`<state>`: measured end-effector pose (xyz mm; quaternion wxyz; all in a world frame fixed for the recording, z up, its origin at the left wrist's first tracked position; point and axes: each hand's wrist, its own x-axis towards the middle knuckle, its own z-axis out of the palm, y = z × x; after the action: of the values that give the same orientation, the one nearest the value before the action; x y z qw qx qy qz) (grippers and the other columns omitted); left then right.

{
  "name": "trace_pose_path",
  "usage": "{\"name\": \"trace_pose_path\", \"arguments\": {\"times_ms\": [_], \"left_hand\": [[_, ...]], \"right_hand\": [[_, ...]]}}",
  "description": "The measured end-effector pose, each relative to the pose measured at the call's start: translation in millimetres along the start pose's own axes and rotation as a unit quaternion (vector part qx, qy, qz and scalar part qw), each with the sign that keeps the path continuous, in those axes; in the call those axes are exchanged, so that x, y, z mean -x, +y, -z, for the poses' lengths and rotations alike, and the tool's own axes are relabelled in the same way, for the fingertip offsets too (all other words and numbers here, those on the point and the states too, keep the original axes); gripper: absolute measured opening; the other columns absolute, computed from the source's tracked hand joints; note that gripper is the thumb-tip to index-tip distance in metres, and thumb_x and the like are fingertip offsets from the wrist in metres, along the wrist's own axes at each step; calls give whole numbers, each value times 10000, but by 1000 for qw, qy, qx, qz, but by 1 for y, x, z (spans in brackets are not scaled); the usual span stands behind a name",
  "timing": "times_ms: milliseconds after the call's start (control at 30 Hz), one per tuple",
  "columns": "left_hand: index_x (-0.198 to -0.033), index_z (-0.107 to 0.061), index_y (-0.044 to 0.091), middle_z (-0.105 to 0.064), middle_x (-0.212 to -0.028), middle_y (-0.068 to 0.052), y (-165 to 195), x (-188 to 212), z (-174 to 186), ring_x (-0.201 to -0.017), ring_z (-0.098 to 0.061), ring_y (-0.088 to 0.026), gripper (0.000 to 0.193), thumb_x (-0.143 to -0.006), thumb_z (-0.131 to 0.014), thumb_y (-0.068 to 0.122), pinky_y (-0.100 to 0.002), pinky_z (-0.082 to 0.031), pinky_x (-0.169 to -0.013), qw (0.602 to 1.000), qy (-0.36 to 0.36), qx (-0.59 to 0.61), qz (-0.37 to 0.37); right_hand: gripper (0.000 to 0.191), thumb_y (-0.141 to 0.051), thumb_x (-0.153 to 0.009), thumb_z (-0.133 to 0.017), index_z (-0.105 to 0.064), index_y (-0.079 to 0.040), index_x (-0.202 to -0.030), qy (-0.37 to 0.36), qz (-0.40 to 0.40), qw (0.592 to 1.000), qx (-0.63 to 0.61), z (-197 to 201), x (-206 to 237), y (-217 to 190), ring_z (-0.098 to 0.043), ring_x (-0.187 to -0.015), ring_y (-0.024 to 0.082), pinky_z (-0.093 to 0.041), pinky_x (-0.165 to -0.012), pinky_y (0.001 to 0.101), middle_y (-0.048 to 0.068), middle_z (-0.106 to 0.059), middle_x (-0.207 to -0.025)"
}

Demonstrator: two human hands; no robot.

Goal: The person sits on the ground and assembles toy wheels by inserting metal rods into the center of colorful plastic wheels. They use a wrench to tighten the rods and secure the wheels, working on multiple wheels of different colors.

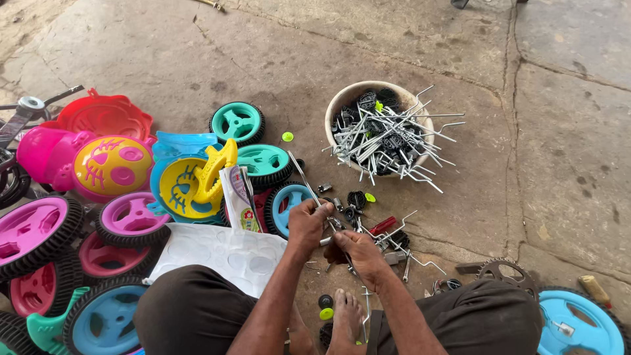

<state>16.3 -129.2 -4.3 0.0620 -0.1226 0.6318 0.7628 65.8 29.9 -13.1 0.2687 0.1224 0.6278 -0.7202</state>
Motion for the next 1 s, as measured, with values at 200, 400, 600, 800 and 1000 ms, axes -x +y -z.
{"name": "trace_pose_path", "arguments": {"times_ms": [200, 400, 600, 800, 1000], "left_hand": [[-949, -722, -2, -578, -642, 1, 6, -3, 11, -477, -460, -71, 181, -924, -737, 177, -240, -358, -409, 987, 10, 139, 75], [-950, -701, 14, -611, -648, -2, 13, -12, 26, -496, -487, -67, 166, -925, -732, 176, -231, -375, -423, 981, 54, 182, 49], [-975, -710, 51, -617, -679, -23, 13, -4, 13, -510, -497, -94, 162, -914, -737, 198, -274, -385, -430, 997, 37, 68, 17], [-994, -735, 50, -746, -861, -124, 10, 43, -34, -746, -706, -264, 282, -840, -787, 280, -399, -546, -650, 934, -2, -237, -266], [-941, -737, 44, -727, -781, -145, 20, 36, -23, -705, -719, -286, 338, -823, -808, 353, -411, -540, -660, 960, 28, -262, -95]], "right_hand": [[209, -237, -989, -597, -680, -47, -1017, -5, -83, 996, 24, 8, 22, -15, -619, -586, 137, -501, -501, 285, 79, -709, -776], [220, -186, -985, -637, -690, 26, -1003, -22, -139, 990, 16, 39, 39, 1, -600, -524, 143, -489, -434, 262, 126, -712, -780], [284, -257, -943, -673, -673, 24, -986, 100, -12, 995, -23, 65, 29, 11, -660, -709, 167, -550, -600, 326, 99, -700, -842], [474, -540, -907, -457, -665, -188, -1148, -21, -13, 984, -176, 36, 15, 17, -631, -898, 144, -515, -695, 343, 9, -696, -1045], [364, -454, -1005, -512, -659, -158, -1157, -60, -22, 961, -268, -1, 11, 29, -635, -787, 144, -514, -671, 329, -6, -689, -926]]}}
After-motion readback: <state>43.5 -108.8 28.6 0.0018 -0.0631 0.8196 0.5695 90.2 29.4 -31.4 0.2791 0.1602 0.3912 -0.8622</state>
